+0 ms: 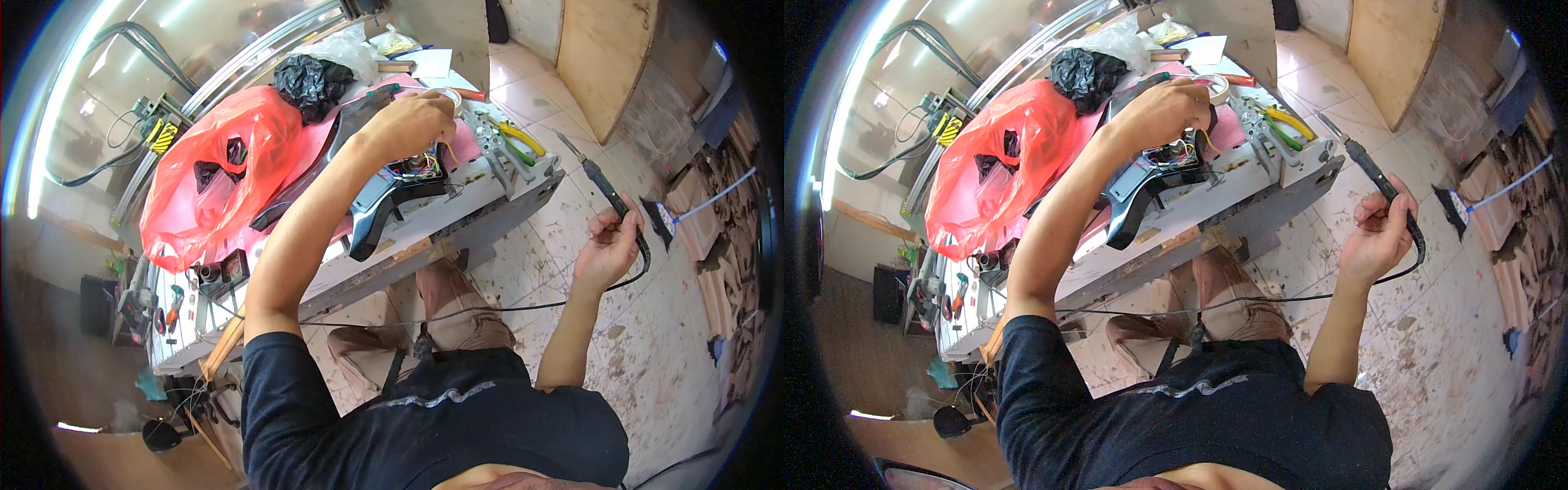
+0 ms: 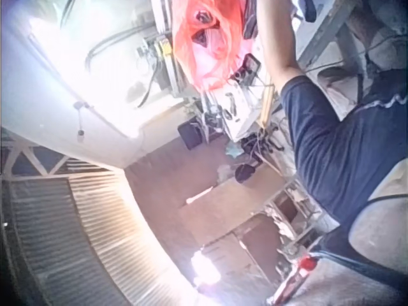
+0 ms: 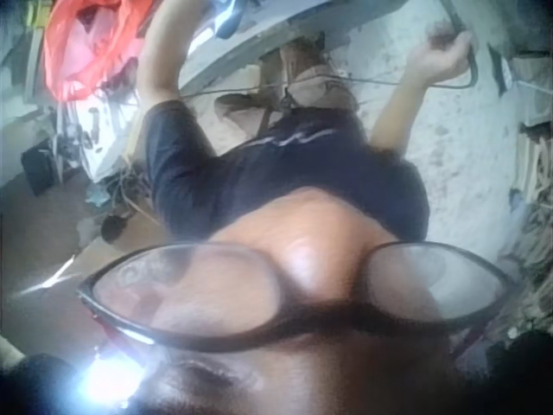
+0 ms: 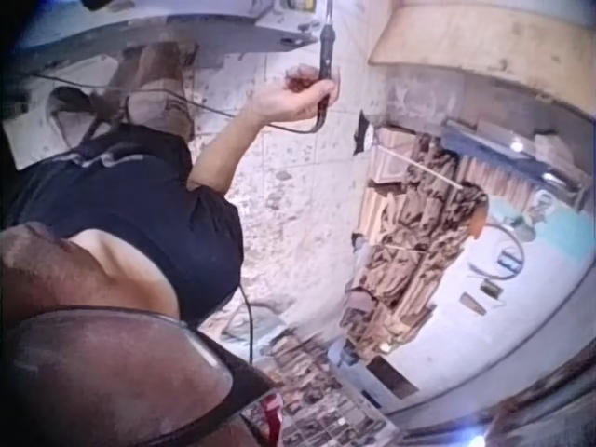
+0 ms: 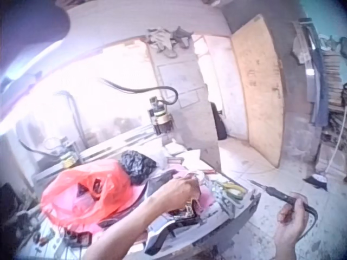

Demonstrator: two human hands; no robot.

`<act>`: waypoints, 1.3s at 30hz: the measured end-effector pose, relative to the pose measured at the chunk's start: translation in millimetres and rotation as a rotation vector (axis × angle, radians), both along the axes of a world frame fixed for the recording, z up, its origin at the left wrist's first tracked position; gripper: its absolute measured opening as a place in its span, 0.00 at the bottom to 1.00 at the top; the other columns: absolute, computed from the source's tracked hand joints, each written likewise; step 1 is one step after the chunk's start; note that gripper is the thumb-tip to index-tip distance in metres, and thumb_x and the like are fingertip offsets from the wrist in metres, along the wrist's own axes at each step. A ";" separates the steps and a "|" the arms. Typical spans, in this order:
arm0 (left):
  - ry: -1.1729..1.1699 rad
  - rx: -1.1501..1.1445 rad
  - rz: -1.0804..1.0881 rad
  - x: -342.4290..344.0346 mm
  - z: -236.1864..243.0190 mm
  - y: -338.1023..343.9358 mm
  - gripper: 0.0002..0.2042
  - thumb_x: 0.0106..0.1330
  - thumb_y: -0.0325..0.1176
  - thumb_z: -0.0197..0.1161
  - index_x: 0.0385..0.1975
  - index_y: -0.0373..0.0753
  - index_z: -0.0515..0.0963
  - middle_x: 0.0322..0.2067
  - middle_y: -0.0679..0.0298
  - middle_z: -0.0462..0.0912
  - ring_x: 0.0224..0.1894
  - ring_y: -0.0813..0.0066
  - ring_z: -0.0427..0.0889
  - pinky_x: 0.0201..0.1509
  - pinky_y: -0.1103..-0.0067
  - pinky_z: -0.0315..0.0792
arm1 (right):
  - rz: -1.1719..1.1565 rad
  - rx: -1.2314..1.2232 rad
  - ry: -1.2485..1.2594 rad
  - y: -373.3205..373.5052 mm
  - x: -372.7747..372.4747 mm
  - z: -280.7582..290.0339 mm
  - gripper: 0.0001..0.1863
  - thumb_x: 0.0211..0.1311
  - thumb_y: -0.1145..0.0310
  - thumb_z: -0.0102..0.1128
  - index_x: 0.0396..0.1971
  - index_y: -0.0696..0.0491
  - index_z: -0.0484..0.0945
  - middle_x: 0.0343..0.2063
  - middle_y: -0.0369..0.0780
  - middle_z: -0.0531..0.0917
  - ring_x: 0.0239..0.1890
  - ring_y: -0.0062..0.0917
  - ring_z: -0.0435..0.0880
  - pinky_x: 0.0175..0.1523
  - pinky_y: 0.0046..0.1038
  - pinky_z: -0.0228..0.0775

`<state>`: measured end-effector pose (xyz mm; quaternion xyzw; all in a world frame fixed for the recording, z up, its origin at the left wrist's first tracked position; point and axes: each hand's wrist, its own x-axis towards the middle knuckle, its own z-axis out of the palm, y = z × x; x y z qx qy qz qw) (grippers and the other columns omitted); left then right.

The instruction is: The person solders internal components and cuts wires on an electric guitar body on a workbench using a soldering iron and wire cutters.

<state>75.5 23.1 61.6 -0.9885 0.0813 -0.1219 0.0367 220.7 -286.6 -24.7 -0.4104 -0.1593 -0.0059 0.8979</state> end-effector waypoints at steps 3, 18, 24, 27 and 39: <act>-0.015 -0.233 0.060 -8.7 -6.1 6.4 0.04 0.60 0.22 0.63 0.33 0.36 0.80 0.39 0.57 0.80 0.47 0.55 0.81 0.50 0.64 0.73 | 0.008 -0.007 0.008 2.9 -1.7 -1.9 0.20 0.79 0.59 0.48 0.51 0.62 0.79 0.21 0.36 0.77 0.21 0.16 0.68 0.29 0.20 0.60; -0.179 -0.803 0.356 -80.4 -13.6 -1.0 0.06 0.61 0.25 0.69 0.36 0.33 0.86 0.27 0.64 0.86 0.28 0.83 0.81 0.33 0.79 0.75 | 0.045 -0.023 0.052 14.0 -1.3 -6.0 0.20 0.79 0.58 0.48 0.53 0.60 0.77 0.22 0.36 0.78 0.22 0.16 0.68 0.30 0.20 0.61; -0.083 -0.775 0.290 -87.7 -24.8 -2.6 0.08 0.57 0.21 0.66 0.37 0.34 0.87 0.33 0.59 0.89 0.36 0.70 0.86 0.43 0.75 0.78 | 0.047 -0.025 0.025 17.1 -4.0 -5.1 0.20 0.79 0.57 0.49 0.52 0.59 0.78 0.21 0.35 0.77 0.22 0.15 0.68 0.29 0.19 0.61; -0.085 -0.711 0.265 -86.7 -24.6 -4.3 0.10 0.55 0.20 0.67 0.36 0.35 0.88 0.33 0.57 0.88 0.37 0.64 0.86 0.45 0.73 0.78 | 0.047 -0.022 0.011 16.3 -3.1 -4.7 0.20 0.79 0.58 0.49 0.52 0.59 0.78 0.22 0.35 0.77 0.22 0.15 0.68 0.28 0.19 0.61; 0.017 -0.801 0.546 -80.5 -26.7 -4.2 0.08 0.59 0.22 0.67 0.37 0.32 0.88 0.32 0.59 0.90 0.34 0.79 0.87 0.41 0.79 0.80 | 0.040 -0.024 -0.001 16.4 -2.2 -5.2 0.19 0.78 0.59 0.49 0.51 0.60 0.79 0.21 0.35 0.78 0.20 0.16 0.70 0.28 0.17 0.60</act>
